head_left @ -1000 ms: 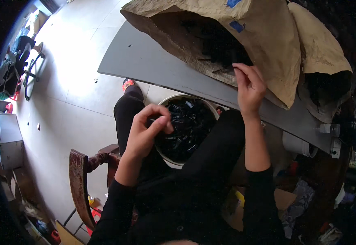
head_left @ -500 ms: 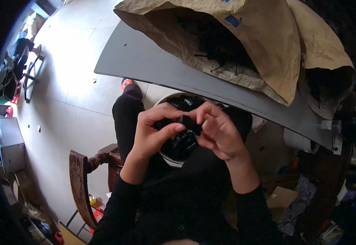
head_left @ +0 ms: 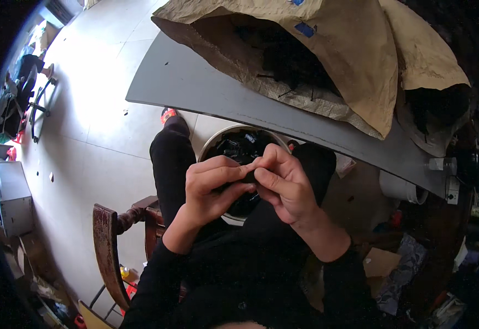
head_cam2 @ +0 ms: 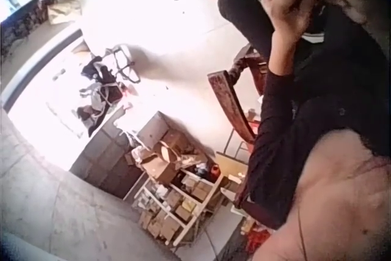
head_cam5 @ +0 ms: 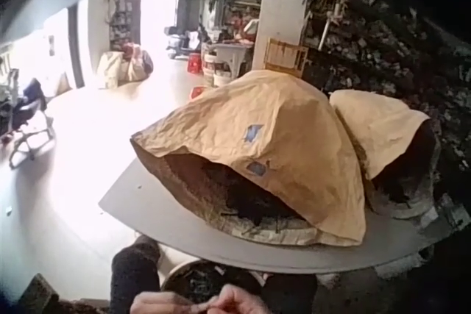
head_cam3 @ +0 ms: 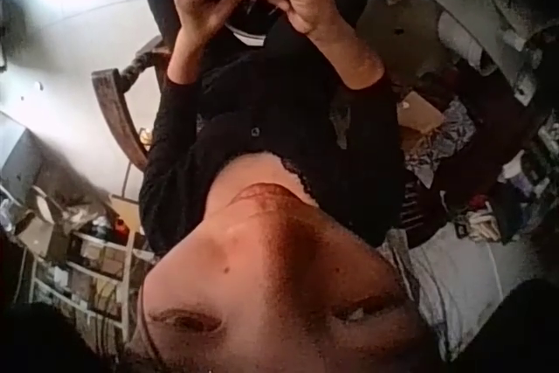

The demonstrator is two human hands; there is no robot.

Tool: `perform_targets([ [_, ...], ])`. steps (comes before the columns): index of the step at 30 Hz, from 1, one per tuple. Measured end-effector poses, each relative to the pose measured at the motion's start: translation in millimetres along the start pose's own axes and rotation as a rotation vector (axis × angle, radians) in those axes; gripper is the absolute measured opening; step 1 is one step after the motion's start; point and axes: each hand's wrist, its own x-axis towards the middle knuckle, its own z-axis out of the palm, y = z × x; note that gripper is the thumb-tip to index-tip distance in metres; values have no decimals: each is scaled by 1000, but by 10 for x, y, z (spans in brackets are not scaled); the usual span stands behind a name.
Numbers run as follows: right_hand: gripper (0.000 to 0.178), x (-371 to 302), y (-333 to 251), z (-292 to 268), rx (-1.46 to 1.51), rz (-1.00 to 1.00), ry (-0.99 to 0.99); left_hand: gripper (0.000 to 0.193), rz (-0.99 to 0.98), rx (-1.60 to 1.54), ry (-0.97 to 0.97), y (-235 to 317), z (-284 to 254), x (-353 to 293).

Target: Manually picking up small black components from a container and placing them into a paper bag for packaging.

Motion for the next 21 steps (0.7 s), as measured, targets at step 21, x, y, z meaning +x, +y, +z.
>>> perform_targets([
  [21,21,-72,12,-79,-218,154,-167,22,10,-53,-144,14,-182,-26],
])
